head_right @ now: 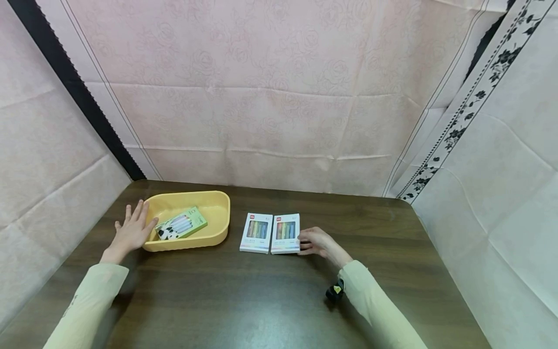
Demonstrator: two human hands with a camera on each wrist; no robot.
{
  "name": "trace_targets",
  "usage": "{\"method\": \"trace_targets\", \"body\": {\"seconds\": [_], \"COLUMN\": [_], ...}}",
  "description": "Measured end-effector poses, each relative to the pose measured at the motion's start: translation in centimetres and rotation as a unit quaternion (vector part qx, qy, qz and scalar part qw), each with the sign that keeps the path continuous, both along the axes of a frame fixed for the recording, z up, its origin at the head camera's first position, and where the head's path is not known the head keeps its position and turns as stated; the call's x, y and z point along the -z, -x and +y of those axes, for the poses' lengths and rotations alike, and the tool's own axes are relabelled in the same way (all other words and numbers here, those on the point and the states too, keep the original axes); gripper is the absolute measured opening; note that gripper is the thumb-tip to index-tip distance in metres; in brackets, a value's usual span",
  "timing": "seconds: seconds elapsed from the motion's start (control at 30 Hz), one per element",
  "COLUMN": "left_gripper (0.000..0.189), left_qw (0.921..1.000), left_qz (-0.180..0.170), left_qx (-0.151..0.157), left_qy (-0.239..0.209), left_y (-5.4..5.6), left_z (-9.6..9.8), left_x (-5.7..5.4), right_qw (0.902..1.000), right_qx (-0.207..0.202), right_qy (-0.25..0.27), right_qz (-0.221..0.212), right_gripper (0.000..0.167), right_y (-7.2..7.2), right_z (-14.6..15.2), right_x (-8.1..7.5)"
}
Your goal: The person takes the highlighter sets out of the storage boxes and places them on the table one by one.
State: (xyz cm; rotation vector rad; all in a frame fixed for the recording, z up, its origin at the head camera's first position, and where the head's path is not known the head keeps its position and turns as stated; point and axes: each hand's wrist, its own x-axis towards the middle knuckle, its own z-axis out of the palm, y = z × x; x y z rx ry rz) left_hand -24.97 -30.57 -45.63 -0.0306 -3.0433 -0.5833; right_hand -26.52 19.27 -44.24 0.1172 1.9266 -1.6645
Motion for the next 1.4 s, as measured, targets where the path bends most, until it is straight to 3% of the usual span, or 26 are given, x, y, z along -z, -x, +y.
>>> {"method": "trace_targets", "body": {"seconds": [1.4], "left_gripper": [0.070], "left_qw": [1.0000], "left_qz": [0.003], "left_qx": [0.000], "left_qy": [-0.001], "left_y": [0.01], "left_z": [-0.01], "left_x": [0.04], "right_qw": [0.9999], "right_qx": [-0.011], "right_qy": [0.003], "right_qz": [-0.001], "right_gripper": [0.044], "right_y": [-0.16], "right_z": [0.05], "right_x": [-0.09]}}
